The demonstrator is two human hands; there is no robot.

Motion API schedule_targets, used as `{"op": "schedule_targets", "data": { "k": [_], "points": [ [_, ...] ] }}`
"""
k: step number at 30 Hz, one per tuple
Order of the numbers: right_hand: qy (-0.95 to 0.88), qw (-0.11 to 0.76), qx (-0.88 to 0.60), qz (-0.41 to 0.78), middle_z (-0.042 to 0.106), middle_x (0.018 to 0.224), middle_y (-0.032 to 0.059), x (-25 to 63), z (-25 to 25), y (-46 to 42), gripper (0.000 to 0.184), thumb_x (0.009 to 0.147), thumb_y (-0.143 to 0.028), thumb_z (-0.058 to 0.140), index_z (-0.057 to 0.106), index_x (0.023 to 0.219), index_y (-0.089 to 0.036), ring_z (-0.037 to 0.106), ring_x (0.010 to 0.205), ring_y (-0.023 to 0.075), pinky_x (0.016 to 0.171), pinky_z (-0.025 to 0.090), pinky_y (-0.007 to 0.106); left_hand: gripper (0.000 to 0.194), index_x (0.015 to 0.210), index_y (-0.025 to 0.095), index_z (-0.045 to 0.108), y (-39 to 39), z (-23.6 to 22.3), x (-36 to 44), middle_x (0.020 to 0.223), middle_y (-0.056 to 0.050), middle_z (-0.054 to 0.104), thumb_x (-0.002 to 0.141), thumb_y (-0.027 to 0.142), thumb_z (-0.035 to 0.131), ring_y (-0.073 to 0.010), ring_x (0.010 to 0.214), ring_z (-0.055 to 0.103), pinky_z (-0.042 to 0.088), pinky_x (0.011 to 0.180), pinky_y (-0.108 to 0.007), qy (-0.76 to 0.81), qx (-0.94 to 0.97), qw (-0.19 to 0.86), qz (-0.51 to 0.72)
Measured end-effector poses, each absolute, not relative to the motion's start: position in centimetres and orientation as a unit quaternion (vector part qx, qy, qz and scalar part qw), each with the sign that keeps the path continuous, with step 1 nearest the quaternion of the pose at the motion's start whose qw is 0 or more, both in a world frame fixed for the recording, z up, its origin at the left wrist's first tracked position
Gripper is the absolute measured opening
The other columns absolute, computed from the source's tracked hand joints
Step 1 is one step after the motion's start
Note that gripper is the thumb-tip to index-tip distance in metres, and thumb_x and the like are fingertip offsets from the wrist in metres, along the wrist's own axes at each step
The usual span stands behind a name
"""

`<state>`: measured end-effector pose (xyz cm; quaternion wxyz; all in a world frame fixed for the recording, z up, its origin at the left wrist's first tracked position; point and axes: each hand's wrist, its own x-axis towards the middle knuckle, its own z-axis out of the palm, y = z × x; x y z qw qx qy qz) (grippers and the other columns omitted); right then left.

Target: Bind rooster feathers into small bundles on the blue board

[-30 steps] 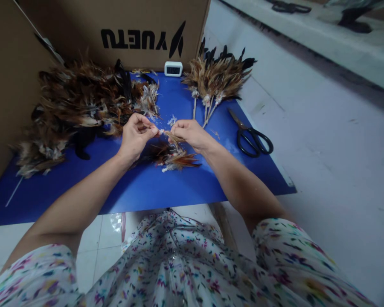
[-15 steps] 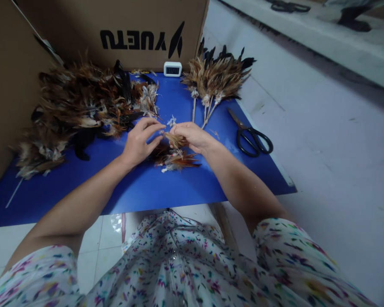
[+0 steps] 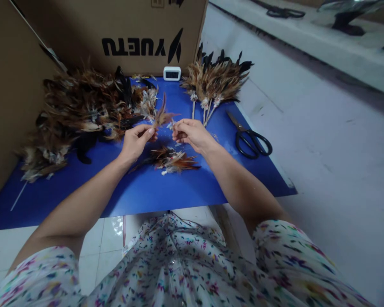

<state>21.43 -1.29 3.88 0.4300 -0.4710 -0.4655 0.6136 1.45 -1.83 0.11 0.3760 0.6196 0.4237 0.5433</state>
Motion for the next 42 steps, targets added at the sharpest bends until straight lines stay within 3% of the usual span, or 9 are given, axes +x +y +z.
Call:
{"op": "schedule_targets", "data": {
  "k": [5, 11, 16, 22, 27, 30, 33, 37, 42],
  "points": [
    [-0.465, 0.433, -0.483, 0.603, 0.065, 0.059, -0.0028, 21.5, 3.6, -1.0, 0.017, 0.085, -0.008, 0.058, 0.059, 0.071, -0.017, 0.060, 0.052, 0.0074, 0.052, 0.046, 0.018, 0.047, 0.083, 0.016, 0.069, -1.9, 0.2, 1.4, 0.072, -0.003, 0.068, 0.067, 0.058, 0.082, -0.0122, 0.059, 0.065, 0.058, 0.060, -0.027, 0.410, 0.542, 0.500, 0.537],
    [-0.452, 0.433, -0.504, 0.596, 0.064, 0.057, -0.0025, 21.8, 3.4, -0.5, 0.021, 0.086, -0.005, 0.056, 0.058, 0.070, -0.017, 0.059, 0.050, 0.0071, 0.050, 0.044, 0.018, 0.045, 0.083, 0.015, 0.070, -1.9, 0.7, 1.1, 0.069, -0.002, 0.066, 0.066, 0.055, 0.083, -0.0108, 0.056, 0.063, 0.058, 0.057, -0.026, 0.410, 0.510, 0.542, 0.527],
    [-0.451, 0.435, -0.508, 0.591, 0.063, 0.057, -0.0028, 22.2, 3.3, -0.2, 0.022, 0.087, -0.003, 0.054, 0.058, 0.070, -0.017, 0.059, 0.051, 0.0067, 0.050, 0.044, 0.018, 0.038, 0.074, 0.016, 0.071, -1.7, 0.5, 0.9, 0.067, -0.002, 0.068, 0.063, 0.049, 0.084, -0.0110, 0.054, 0.062, 0.055, 0.056, -0.025, 0.448, 0.542, 0.476, 0.527],
    [-0.460, 0.438, -0.514, 0.576, 0.062, 0.056, -0.0033, 22.6, 3.0, 0.3, 0.021, 0.086, -0.006, 0.056, 0.057, 0.069, -0.018, 0.058, 0.051, 0.0074, 0.050, 0.043, 0.019, 0.022, 0.075, 0.017, 0.074, -2.6, 1.2, 0.9, 0.061, 0.000, 0.066, 0.075, 0.039, 0.075, -0.0125, 0.057, 0.061, 0.048, 0.060, -0.025, 0.481, 0.672, 0.329, 0.458],
    [-0.664, 0.316, -0.445, 0.511, 0.062, 0.057, -0.0047, 24.1, 4.6, -0.7, 0.014, 0.074, -0.006, 0.066, 0.064, 0.066, -0.017, 0.054, 0.055, 0.0079, 0.059, 0.041, 0.022, 0.019, 0.074, 0.019, 0.073, -2.5, 1.4, 0.4, 0.062, 0.000, 0.065, 0.081, 0.037, 0.069, -0.0126, 0.058, 0.057, 0.043, 0.061, -0.025, 0.492, 0.705, 0.248, 0.446],
    [-0.789, 0.183, -0.393, 0.436, 0.062, 0.061, -0.0039, 24.5, 5.5, -1.9, 0.006, 0.071, -0.020, 0.077, 0.071, 0.071, -0.019, 0.055, 0.061, 0.0101, 0.064, 0.039, 0.025, 0.020, 0.074, 0.019, 0.073, -2.2, 1.3, 0.1, 0.061, 0.001, 0.063, 0.082, 0.037, 0.067, -0.0125, 0.056, 0.056, 0.041, 0.060, -0.025, 0.504, 0.705, 0.240, 0.438],
    [-0.845, 0.091, -0.387, 0.357, 0.059, 0.062, -0.0033, 23.8, 5.4, -3.0, 0.014, 0.068, -0.027, 0.082, 0.073, 0.077, -0.021, 0.051, 0.061, 0.0116, 0.063, 0.033, 0.027, 0.022, 0.071, 0.020, 0.073, -2.1, 1.3, 0.0, 0.060, 0.000, 0.063, 0.083, 0.037, 0.065, -0.0141, 0.061, 0.056, 0.040, 0.062, -0.026, 0.490, 0.730, 0.217, 0.423],
    [-0.880, 0.065, -0.359, 0.305, 0.058, 0.066, -0.0015, 22.6, 4.5, -3.8, 0.006, 0.072, -0.014, 0.072, 0.070, 0.071, -0.019, 0.046, 0.061, 0.0112, 0.062, 0.029, 0.028, 0.023, 0.070, 0.021, 0.072, -2.2, 1.3, 0.1, 0.060, -0.001, 0.062, 0.084, 0.037, 0.063, -0.0149, 0.061, 0.055, 0.039, 0.062, -0.027, 0.489, 0.745, 0.206, 0.405],
    [-0.877, 0.089, -0.326, 0.342, 0.060, 0.069, -0.0033, 23.5, 5.1, -3.2, 0.011, 0.074, -0.010, 0.067, 0.073, 0.073, -0.020, 0.050, 0.064, 0.0094, 0.065, 0.034, 0.024, 0.027, 0.070, 0.020, 0.072, -2.1, 1.1, 0.2, 0.061, -0.002, 0.062, 0.085, 0.040, 0.061, -0.0155, 0.062, 0.056, 0.039, 0.062, -0.028, 0.487, 0.752, 0.219, 0.386]
  ]
}}
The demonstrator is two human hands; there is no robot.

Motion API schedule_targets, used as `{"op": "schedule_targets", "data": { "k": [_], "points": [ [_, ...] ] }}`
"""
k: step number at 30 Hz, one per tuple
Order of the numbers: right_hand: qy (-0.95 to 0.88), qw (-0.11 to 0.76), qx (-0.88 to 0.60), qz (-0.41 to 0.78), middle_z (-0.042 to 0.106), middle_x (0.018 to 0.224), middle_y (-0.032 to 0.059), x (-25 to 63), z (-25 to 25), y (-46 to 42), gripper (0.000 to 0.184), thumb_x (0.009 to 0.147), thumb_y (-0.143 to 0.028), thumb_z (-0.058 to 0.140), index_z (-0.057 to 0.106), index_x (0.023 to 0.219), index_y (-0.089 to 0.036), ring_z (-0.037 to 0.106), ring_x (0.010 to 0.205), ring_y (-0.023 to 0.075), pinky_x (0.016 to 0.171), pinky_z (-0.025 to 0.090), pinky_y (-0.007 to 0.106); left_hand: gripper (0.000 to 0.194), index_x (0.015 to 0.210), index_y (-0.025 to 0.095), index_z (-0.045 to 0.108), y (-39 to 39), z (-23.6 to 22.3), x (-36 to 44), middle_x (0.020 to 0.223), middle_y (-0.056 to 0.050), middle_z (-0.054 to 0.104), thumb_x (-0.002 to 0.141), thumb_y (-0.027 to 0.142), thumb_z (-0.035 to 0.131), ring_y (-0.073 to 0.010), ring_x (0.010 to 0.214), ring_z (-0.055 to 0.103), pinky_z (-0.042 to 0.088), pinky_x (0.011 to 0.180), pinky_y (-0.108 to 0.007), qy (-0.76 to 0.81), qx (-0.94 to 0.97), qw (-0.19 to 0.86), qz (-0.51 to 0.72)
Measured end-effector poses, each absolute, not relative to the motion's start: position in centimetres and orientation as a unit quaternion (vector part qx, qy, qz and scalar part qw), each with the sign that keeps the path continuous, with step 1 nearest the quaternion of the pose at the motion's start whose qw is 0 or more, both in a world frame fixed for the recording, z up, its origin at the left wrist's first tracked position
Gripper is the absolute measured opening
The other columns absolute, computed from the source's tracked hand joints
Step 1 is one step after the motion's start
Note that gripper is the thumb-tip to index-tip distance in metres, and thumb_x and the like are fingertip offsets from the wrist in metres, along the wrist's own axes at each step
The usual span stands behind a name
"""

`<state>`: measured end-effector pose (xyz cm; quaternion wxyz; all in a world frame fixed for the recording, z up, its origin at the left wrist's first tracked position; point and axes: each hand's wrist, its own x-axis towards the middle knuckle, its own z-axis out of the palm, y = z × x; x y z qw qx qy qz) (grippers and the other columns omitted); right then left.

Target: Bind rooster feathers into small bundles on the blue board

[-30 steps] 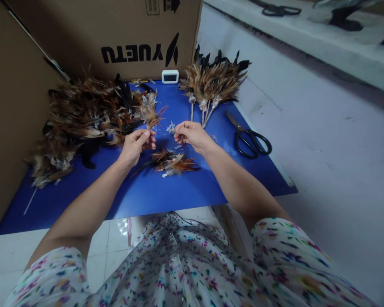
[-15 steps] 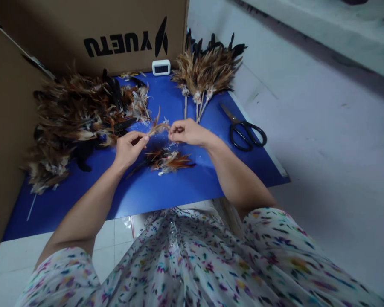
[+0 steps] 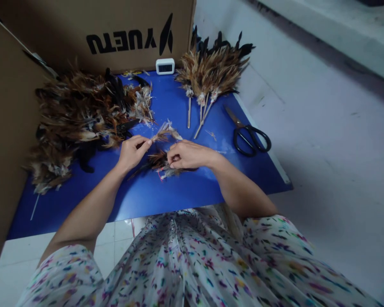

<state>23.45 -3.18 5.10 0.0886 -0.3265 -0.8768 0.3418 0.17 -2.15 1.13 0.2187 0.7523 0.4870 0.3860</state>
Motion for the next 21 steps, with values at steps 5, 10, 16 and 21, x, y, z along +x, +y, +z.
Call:
{"op": "schedule_targets", "data": {
  "k": [5, 10, 16, 21],
  "points": [
    [-0.852, 0.082, -0.345, 0.385, 0.061, 0.060, -0.0047, 24.8, 5.8, -2.5, 0.013, 0.071, -0.009, 0.072, 0.073, 0.067, -0.021, 0.052, 0.058, 0.0098, 0.061, 0.035, 0.025, 0.026, 0.073, 0.020, 0.073, -2.5, 1.1, 0.4, 0.070, -0.003, 0.067, 0.084, 0.040, 0.061, -0.0160, 0.066, 0.058, 0.041, 0.064, -0.028, 0.472, 0.780, 0.230, 0.340],
    [-0.839, 0.044, -0.379, 0.389, 0.064, 0.058, -0.0041, 25.1, 5.8, -2.4, 0.014, 0.066, -0.008, 0.074, 0.072, 0.066, -0.021, 0.053, 0.055, 0.0101, 0.057, 0.034, 0.024, 0.033, 0.086, 0.019, 0.074, -3.0, 1.6, 0.3, 0.084, -0.006, 0.070, 0.088, 0.046, 0.056, -0.0193, 0.077, 0.063, 0.048, 0.078, -0.032, 0.443, 0.840, 0.220, 0.222],
    [-0.809, 0.007, -0.491, 0.322, 0.070, 0.072, -0.0028, 26.9, 6.8, -1.6, 0.008, 0.076, -0.020, 0.072, 0.071, 0.084, -0.019, 0.062, 0.066, 0.0107, 0.062, 0.039, 0.022, 0.063, 0.128, 0.010, 0.059, -4.4, 2.8, 1.1, 0.120, -0.018, 0.062, 0.095, 0.060, 0.043, -0.0311, 0.115, 0.057, 0.045, 0.102, -0.046, 0.439, 0.873, 0.160, 0.142],
    [-0.795, 0.008, -0.543, 0.271, 0.072, 0.082, -0.0002, 27.6, 6.0, -0.6, 0.018, 0.078, -0.025, 0.075, 0.071, 0.096, -0.021, 0.065, 0.075, 0.0140, 0.068, 0.041, 0.025, 0.104, 0.146, 0.014, 0.044, -5.8, 2.7, 2.5, 0.137, -0.021, 0.052, 0.066, 0.075, 0.071, -0.0401, 0.123, 0.052, 0.045, 0.104, -0.053, 0.407, 0.901, 0.133, 0.068]
  ]
}}
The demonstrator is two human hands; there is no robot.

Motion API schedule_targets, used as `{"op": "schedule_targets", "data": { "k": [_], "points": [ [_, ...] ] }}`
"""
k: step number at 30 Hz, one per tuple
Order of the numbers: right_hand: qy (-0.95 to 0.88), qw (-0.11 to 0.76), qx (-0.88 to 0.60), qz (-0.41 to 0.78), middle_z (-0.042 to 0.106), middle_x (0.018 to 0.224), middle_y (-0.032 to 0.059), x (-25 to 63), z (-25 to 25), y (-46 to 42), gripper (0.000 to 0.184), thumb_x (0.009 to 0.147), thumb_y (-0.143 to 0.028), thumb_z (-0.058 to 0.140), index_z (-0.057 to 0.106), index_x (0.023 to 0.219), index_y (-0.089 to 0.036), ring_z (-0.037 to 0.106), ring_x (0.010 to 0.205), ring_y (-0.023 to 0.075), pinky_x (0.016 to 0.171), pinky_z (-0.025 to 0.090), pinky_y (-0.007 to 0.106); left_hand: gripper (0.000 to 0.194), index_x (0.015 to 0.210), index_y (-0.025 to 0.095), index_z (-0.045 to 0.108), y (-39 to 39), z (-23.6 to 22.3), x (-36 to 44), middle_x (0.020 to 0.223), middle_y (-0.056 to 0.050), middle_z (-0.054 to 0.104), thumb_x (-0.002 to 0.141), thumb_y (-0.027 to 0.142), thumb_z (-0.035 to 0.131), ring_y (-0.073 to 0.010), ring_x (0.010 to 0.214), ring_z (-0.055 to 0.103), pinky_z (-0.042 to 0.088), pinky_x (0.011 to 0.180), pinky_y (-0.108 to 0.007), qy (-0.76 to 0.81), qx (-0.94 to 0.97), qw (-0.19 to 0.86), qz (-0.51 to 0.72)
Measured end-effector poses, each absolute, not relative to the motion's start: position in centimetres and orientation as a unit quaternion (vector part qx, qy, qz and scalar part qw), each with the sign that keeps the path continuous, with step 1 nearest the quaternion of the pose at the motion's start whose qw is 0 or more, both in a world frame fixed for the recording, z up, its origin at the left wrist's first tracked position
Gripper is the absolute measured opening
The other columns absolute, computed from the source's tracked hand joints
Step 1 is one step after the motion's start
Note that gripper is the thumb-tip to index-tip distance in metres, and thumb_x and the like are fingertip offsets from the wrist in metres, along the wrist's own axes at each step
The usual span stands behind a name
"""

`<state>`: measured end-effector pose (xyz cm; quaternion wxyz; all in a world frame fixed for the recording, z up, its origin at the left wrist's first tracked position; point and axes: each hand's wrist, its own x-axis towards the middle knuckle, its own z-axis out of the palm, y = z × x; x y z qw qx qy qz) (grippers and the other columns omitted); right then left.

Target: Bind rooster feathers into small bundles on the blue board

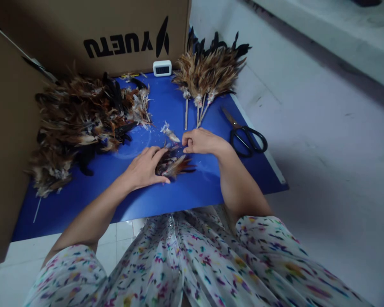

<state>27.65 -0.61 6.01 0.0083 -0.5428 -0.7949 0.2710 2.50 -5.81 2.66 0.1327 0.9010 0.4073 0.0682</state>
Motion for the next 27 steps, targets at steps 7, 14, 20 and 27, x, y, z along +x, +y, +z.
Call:
{"op": "schedule_targets", "data": {
  "k": [7, 14, 20, 27],
  "points": [
    [-0.792, 0.018, -0.552, 0.260, 0.072, 0.084, 0.0026, 27.7, 4.9, 0.0, 0.020, 0.078, -0.025, 0.076, 0.071, 0.097, -0.021, 0.066, 0.082, 0.0187, 0.071, 0.043, 0.029, 0.042, 0.126, 0.017, 0.057, -6.2, 2.4, 2.7, 0.127, -0.016, 0.054, 0.088, 0.031, 0.064, -0.0289, 0.108, 0.060, 0.054, 0.090, -0.041, 0.374, 0.916, 0.133, 0.051],
    [-0.788, 0.040, -0.554, 0.266, 0.072, 0.081, 0.0022, 27.7, 5.2, -0.2, 0.015, 0.079, -0.023, 0.074, 0.072, 0.094, -0.020, 0.065, 0.077, 0.0174, 0.069, 0.043, 0.029, 0.015, 0.101, 0.018, 0.062, -5.1, 1.6, 2.2, 0.103, -0.007, 0.063, 0.089, 0.017, 0.053, -0.0189, 0.094, 0.062, 0.050, 0.086, -0.032, 0.366, 0.893, 0.206, 0.162],
    [-0.795, 0.069, -0.544, 0.259, 0.071, 0.082, 0.0033, 27.8, 5.1, -0.1, 0.015, 0.079, -0.020, 0.073, 0.073, 0.094, -0.019, 0.063, 0.075, 0.0165, 0.067, 0.041, 0.028, 0.020, 0.090, 0.017, 0.063, -3.7, 1.5, 1.2, 0.080, 0.000, 0.061, 0.074, 0.028, 0.070, -0.0126, 0.070, 0.056, 0.046, 0.067, -0.025, 0.454, 0.770, 0.353, 0.276],
    [-0.810, 0.238, -0.480, 0.240, 0.072, 0.083, 0.0032, 26.3, 4.4, -0.3, 0.021, 0.083, -0.007, 0.055, 0.072, 0.091, -0.016, 0.062, 0.074, 0.0143, 0.070, 0.044, 0.027, 0.038, 0.081, 0.018, 0.057, -2.8, 2.1, 0.8, 0.070, 0.005, 0.058, 0.055, 0.028, 0.084, -0.0081, 0.061, 0.053, 0.044, 0.060, -0.021, 0.491, 0.579, 0.500, 0.417]
  ]
}}
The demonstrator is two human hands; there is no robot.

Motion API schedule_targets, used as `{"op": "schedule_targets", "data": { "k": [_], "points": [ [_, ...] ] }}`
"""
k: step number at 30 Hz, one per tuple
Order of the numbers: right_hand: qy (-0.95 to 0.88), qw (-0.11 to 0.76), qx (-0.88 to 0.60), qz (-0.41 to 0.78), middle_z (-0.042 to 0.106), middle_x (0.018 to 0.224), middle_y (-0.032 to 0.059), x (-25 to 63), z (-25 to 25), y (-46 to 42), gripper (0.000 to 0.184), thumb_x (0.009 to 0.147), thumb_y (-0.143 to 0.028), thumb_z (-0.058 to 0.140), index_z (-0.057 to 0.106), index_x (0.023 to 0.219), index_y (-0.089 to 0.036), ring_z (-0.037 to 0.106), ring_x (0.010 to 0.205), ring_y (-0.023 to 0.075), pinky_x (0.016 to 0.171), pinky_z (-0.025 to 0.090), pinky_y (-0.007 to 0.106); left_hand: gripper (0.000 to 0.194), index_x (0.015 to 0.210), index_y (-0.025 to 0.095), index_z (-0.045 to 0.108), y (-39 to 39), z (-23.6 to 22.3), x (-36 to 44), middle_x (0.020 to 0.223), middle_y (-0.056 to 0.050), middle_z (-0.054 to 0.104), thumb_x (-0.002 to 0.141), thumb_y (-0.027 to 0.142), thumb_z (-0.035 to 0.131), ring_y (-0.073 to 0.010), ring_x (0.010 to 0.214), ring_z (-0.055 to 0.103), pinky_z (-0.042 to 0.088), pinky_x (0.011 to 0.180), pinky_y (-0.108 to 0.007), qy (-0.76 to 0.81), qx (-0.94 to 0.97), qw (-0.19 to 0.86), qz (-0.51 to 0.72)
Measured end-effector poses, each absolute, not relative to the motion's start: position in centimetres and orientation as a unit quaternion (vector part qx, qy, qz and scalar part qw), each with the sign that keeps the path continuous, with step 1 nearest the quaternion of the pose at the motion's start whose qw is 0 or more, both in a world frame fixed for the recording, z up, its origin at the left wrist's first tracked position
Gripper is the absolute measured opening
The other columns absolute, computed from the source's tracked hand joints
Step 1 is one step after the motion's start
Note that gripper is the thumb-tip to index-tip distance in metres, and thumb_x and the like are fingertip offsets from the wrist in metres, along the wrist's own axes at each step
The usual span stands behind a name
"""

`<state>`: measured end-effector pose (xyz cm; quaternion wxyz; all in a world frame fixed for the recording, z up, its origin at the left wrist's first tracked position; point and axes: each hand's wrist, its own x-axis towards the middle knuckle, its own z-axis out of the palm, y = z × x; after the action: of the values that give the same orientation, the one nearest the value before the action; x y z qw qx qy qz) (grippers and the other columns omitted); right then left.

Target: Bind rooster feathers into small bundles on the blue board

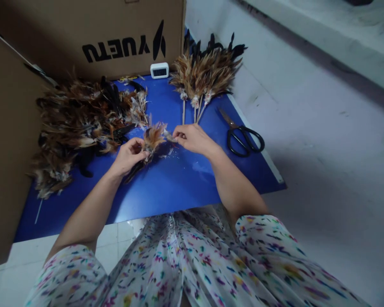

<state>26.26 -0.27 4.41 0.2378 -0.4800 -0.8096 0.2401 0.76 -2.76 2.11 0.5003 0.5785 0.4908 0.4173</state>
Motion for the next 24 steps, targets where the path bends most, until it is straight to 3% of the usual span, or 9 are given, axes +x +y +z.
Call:
{"op": "schedule_targets", "data": {
  "k": [3, 6, 9, 11, 14, 17, 22, 24],
  "points": [
    [-0.869, 0.264, -0.351, 0.226, 0.073, 0.095, 0.0071, 24.2, 2.8, -1.6, 0.023, 0.083, -0.005, 0.054, 0.073, 0.093, -0.013, 0.065, 0.088, 0.0170, 0.083, 0.049, 0.030, 0.040, 0.082, 0.018, 0.059, -2.5, 2.4, 0.5, 0.075, 0.003, 0.063, 0.053, 0.027, 0.086, -0.0096, 0.064, 0.056, 0.047, 0.062, -0.022, 0.493, 0.529, 0.523, 0.451],
    [-0.919, 0.250, -0.220, 0.210, 0.072, 0.115, 0.0096, 22.2, 0.6, -4.3, 0.028, 0.091, -0.010, 0.052, 0.072, 0.110, -0.015, 0.064, 0.110, 0.0203, 0.100, 0.048, 0.037, 0.039, 0.082, 0.018, 0.061, -2.2, 2.7, 0.1, 0.076, 0.002, 0.066, 0.053, 0.026, 0.086, -0.0101, 0.064, 0.057, 0.046, 0.061, -0.021, 0.492, 0.505, 0.532, 0.468],
    [-0.955, 0.182, -0.143, 0.187, 0.059, 0.144, 0.0112, 21.1, -1.0, -7.0, 0.036, 0.098, -0.023, 0.051, 0.063, 0.132, -0.017, 0.050, 0.137, 0.0241, 0.112, 0.042, 0.045, 0.037, 0.079, 0.018, 0.060, -2.0, 2.8, -0.2, 0.073, 0.003, 0.066, 0.053, 0.025, 0.085, -0.0094, 0.062, 0.056, 0.045, 0.058, -0.020, 0.493, 0.494, 0.536, 0.475],
    [-0.966, 0.147, -0.122, 0.174, 0.053, 0.150, 0.0108, 20.7, -1.5, -7.7, 0.039, 0.100, -0.028, 0.048, 0.060, 0.136, -0.018, 0.043, 0.145, 0.0238, 0.121, 0.031, 0.048, 0.036, 0.080, 0.018, 0.060, -1.9, 2.8, -0.3, 0.074, 0.002, 0.067, 0.053, 0.024, 0.084, -0.0095, 0.062, 0.058, 0.046, 0.059, -0.020, 0.494, 0.480, 0.545, 0.478],
    [-0.970, 0.112, -0.131, 0.169, 0.046, 0.156, 0.0109, 20.3, -1.7, -7.1, 0.050, 0.102, -0.040, 0.046, 0.051, 0.145, -0.016, 0.036, 0.149, 0.0240, 0.125, 0.024, 0.045, 0.039, 0.087, 0.018, 0.061, -1.9, 2.6, -0.3, 0.076, 0.001, 0.069, 0.055, 0.022, 0.082, -0.0106, 0.062, 0.061, 0.049, 0.061, -0.022, 0.496, 0.456, 0.565, 0.476],
    [-0.968, 0.102, -0.155, 0.168, 0.043, 0.157, 0.0138, 20.0, -1.6, -5.2, 0.056, 0.101, -0.043, 0.047, 0.046, 0.149, -0.014, 0.035, 0.149, 0.0252, 0.124, 0.024, 0.047, 0.040, 0.091, 0.018, 0.060, -1.9, 2.4, -0.3, 0.075, 0.001, 0.070, 0.056, 0.022, 0.079, -0.0116, 0.060, 0.062, 0.050, 0.060, -0.023, 0.491, 0.436, 0.587, 0.473],
    [-0.957, 0.130, -0.204, 0.158, 0.049, 0.152, 0.0172, 19.4, -1.7, -1.8, 0.050, 0.099, -0.039, 0.051, 0.053, 0.142, -0.014, 0.041, 0.145, 0.0275, 0.120, 0.030, 0.049, 0.039, 0.090, 0.017, 0.058, -1.8, 2.2, -0.3, 0.072, 0.002, 0.069, 0.056, 0.022, 0.075, -0.0107, 0.056, 0.061, 0.049, 0.055, -0.022, 0.485, 0.409, 0.608, 0.478],
    [-0.941, 0.154, -0.252, 0.164, 0.058, 0.142, 0.0188, 19.2, -1.7, -0.5, 0.042, 0.098, -0.033, 0.053, 0.059, 0.134, -0.012, 0.048, 0.138, 0.0281, 0.117, 0.034, 0.049, 0.038, 0.089, 0.017, 0.057, -1.8, 2.1, -0.3, 0.069, 0.003, 0.068, 0.055, 0.023, 0.074, -0.0104, 0.053, 0.059, 0.048, 0.052, -0.022, 0.486, 0.403, 0.612, 0.477]
  ]
}}
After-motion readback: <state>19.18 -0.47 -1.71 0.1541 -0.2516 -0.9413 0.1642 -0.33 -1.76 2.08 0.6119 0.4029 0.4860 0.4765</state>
